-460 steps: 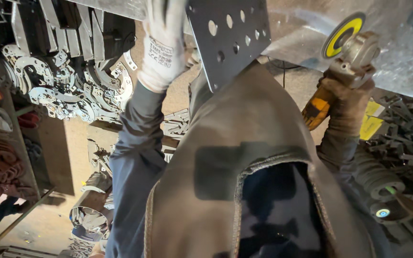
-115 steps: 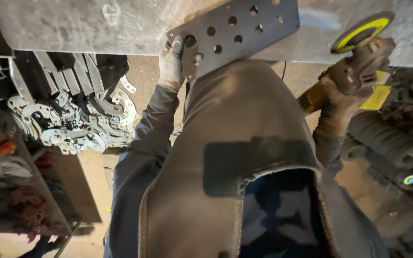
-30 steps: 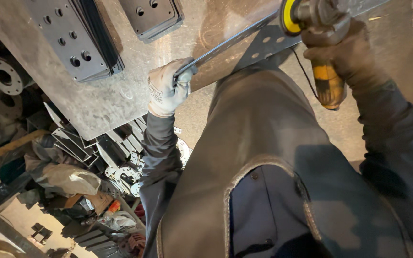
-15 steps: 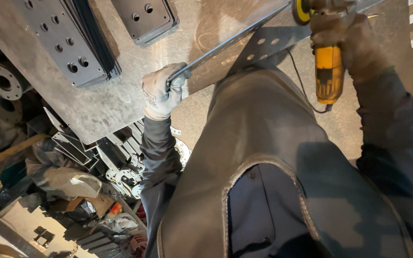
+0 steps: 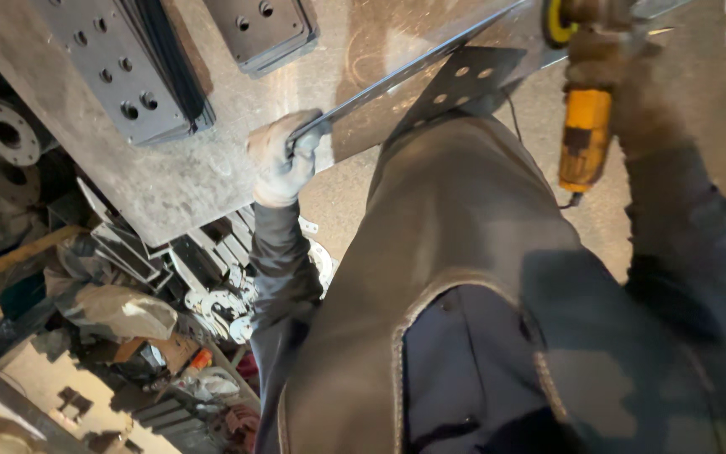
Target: The person holds perforated flat metal plates on a workbench and grinds their edges and surfaces with an angle grinder, producing sparks, repositioning the plates to grind different sides, and setting finished plates aside.
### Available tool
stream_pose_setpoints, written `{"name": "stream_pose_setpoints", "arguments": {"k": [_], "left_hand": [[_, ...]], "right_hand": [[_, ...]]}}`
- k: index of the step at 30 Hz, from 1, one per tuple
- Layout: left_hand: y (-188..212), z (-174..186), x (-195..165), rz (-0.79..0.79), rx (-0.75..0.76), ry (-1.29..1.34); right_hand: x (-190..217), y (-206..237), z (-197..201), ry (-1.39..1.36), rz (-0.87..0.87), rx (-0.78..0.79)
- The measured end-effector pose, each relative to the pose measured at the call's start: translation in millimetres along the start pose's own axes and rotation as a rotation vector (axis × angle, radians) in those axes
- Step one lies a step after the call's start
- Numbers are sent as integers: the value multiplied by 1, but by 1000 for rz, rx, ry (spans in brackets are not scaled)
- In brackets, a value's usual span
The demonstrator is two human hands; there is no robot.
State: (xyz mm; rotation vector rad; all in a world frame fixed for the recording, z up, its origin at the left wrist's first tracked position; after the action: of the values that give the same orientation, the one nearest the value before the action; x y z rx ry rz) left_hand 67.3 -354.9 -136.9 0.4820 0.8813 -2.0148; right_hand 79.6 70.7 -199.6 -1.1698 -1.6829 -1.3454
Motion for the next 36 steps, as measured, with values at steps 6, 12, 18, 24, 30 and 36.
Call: {"name": "stream_pose_setpoints", "arguments": {"k": [6,12,18,24,30,36], "left_hand": [[-14,10,-3,-96,149,-90],[-35,9,-22,-210,238,-160],[-40,-2,-36,-246,275,-227],[-36,-7,-38,-278,302,-249],[-33,-9,-37,-292,291,-240],[-29,-4,-31,-241,250,-215]], "right_hand": [[38,16,-48,424,89,91],[74,24,-116,605,346,316],[97,37,-159,807,639,525],[90,37,-166,691,556,556],[88,41,-165,502,507,559],[61,29,-142,485,271,474]]}}
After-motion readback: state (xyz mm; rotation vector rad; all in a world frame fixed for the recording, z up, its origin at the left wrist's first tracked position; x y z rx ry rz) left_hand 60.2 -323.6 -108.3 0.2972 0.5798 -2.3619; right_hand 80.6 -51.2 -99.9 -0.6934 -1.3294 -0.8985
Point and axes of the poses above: each hand's wrist, its own y-axis away from the middle knuckle, its own z-axis out of the back of the hand, x = y × z, the point moved 6 cm from there along -y, towards the middle knuckle, and after that the axes turned 7 degrees about -y, right-handed, at the moved point
